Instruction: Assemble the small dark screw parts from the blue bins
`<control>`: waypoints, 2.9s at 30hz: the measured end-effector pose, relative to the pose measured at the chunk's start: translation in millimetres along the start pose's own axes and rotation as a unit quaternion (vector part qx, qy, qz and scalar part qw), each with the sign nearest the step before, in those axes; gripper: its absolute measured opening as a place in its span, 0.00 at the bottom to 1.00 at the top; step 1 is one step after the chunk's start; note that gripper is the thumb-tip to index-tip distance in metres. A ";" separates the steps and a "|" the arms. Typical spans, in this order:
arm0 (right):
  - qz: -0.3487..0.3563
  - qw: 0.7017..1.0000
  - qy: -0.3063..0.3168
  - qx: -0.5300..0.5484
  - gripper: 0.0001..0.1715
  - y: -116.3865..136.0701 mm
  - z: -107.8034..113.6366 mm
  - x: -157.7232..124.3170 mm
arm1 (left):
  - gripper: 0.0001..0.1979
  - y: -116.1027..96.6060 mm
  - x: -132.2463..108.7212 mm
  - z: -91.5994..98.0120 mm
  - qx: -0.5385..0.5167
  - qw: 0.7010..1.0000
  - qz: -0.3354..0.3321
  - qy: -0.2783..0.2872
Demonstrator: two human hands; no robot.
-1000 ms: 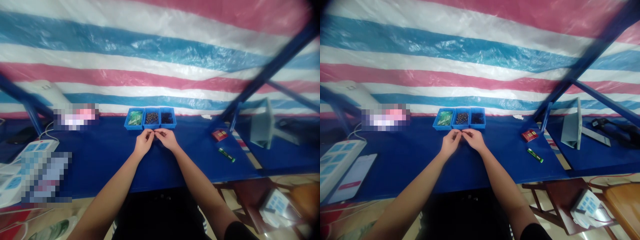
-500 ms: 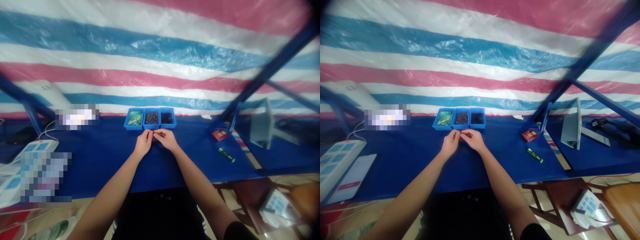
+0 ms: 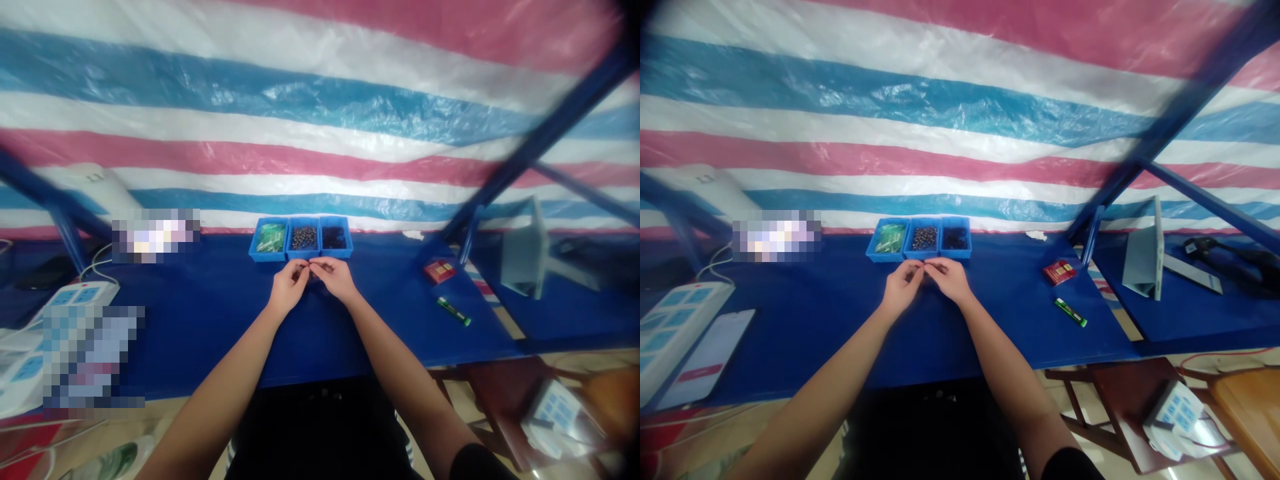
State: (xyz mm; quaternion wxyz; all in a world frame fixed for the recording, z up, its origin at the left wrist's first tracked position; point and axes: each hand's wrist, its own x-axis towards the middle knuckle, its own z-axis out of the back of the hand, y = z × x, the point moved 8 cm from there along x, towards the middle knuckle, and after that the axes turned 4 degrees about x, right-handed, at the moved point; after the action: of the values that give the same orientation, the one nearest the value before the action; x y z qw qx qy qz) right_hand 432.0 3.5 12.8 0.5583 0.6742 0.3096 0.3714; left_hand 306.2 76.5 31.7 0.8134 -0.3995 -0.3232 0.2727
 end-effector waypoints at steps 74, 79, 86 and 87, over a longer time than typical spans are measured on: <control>-0.012 0.998 0.012 0.063 0.18 3.4 -3.1 -0.2 | 0.14 -3.9 0.1 2.7 0.015 1.000 -0.015 -0.015; -0.064 0.992 -0.010 0.108 0.19 -7.6 1.7 1.0 | 0.16 -1.0 -0.6 4.2 0.022 0.999 0.003 -0.026; -0.012 0.994 0.024 0.107 0.29 -0.7 -0.2 6.0 | 0.16 1.7 -0.4 3.1 0.030 0.999 0.007 -0.026; 0.002 0.997 0.009 0.072 0.25 0.5 4.3 6.9 | 0.15 2.3 -0.4 2.9 0.034 0.999 0.008 -0.025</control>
State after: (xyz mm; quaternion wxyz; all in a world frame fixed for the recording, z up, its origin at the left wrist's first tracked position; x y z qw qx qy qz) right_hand 439.3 6.8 13.9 0.5048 0.7101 0.3390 0.3551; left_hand 303.4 78.8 31.0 0.8160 -0.3672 -0.3309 0.2997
